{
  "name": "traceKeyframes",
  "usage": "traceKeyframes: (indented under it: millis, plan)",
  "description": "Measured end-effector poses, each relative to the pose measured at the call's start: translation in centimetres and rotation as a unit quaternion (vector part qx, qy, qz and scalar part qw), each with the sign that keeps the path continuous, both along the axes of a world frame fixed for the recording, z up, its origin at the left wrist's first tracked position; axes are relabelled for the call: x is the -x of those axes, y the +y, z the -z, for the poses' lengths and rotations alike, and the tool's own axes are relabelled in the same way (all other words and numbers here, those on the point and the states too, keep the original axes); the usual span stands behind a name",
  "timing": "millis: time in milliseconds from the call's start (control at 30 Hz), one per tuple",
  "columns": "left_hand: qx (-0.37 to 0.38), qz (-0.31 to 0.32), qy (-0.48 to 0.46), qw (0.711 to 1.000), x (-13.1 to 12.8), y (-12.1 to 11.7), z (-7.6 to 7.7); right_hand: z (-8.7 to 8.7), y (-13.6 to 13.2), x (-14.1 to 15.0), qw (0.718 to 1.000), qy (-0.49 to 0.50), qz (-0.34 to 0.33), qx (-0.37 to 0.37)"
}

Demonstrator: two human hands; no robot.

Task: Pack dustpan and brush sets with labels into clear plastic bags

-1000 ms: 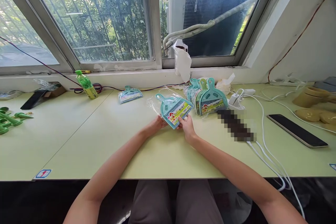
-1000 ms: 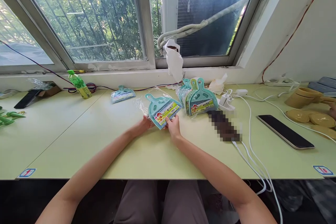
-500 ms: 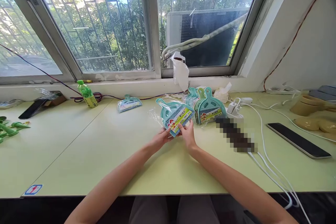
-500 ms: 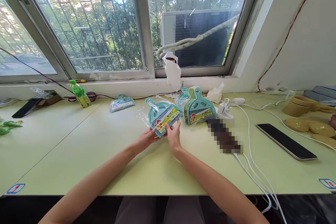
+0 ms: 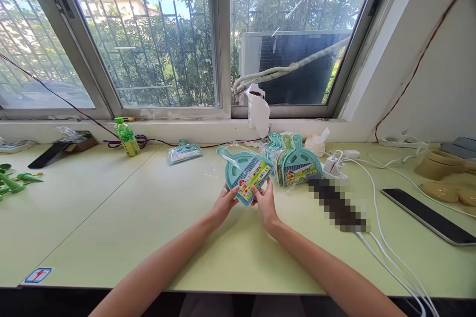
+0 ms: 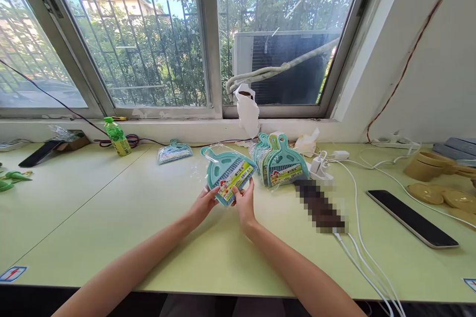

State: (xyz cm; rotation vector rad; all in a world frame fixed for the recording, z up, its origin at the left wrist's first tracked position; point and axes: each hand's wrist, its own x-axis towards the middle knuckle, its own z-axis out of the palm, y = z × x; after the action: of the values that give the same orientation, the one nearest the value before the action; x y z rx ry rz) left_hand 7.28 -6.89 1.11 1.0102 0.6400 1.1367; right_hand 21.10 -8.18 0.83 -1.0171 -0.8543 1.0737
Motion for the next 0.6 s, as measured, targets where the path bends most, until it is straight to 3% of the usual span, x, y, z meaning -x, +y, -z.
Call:
traceKeyframes:
  millis: [167, 367, 600]
  plan:
    - [0.053, 0.067, 0.012, 0.996, -1.3, -1.0, 1.0, -0.5, 0.1, -0.3, 1.0, -0.011, 0.011, -0.009]
    - [0.008, -0.043, 0.053, 0.998, -0.7, -0.5, 0.4, 0.0, 0.1, 0.0, 0.999, -0.025, -0.02, 0.0]
    - [-0.008, -0.062, 0.14, 0.988, -0.2, -0.4, 0.3, 0.3, 0.5, -0.6, 0.996, -0.081, -0.032, 0.001]
